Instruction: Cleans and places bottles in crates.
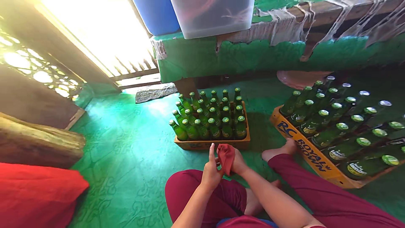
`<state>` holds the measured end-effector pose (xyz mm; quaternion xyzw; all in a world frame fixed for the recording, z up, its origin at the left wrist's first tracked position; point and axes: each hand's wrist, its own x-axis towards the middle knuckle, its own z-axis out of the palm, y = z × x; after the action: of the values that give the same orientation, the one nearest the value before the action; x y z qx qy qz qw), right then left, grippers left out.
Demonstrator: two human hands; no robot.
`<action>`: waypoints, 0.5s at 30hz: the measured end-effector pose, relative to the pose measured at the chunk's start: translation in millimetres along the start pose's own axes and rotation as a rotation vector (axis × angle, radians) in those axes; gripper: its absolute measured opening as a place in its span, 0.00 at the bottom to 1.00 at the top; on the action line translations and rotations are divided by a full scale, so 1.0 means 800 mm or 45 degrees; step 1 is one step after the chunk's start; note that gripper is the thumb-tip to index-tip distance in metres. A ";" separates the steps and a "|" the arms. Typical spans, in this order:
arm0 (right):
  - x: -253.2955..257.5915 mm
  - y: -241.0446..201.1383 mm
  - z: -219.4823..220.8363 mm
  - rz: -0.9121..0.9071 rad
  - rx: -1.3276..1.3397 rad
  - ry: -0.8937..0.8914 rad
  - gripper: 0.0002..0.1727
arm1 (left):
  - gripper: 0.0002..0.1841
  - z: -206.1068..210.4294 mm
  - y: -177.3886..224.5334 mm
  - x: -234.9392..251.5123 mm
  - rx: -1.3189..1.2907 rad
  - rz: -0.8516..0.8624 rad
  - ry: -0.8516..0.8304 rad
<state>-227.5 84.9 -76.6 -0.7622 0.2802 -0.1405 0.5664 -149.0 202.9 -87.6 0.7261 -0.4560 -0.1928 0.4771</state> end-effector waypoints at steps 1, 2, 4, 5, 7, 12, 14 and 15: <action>0.004 0.008 -0.001 -0.007 0.070 0.031 0.20 | 0.50 -0.001 0.001 0.001 0.027 -0.008 -0.025; 0.006 0.020 -0.001 0.012 0.110 0.041 0.18 | 0.47 -0.002 0.001 0.001 0.055 0.000 -0.045; 0.006 0.054 0.000 0.162 -0.031 0.001 0.20 | 0.33 -0.004 -0.010 -0.003 0.100 0.115 -0.027; 0.006 0.068 0.000 0.279 -0.210 -0.017 0.23 | 0.26 -0.007 -0.015 -0.004 0.118 0.165 0.021; 0.002 0.087 -0.008 0.532 -0.499 -0.002 0.28 | 0.18 -0.023 -0.020 -0.008 0.138 0.138 0.134; -0.006 0.173 -0.043 0.750 -0.796 0.108 0.50 | 0.19 -0.115 0.026 0.007 0.094 0.219 0.418; -0.008 0.186 -0.043 0.780 -0.908 -0.010 0.50 | 0.18 -0.157 0.064 0.018 0.191 0.359 0.555; -0.005 0.187 -0.041 0.792 -0.955 -0.044 0.50 | 0.19 -0.178 0.080 0.025 0.253 0.412 0.631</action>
<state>-288.2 31.8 -206.6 -0.7960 0.5166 0.1588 0.2726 -67.9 251.5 38.1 0.7121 -0.4521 0.1142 0.5248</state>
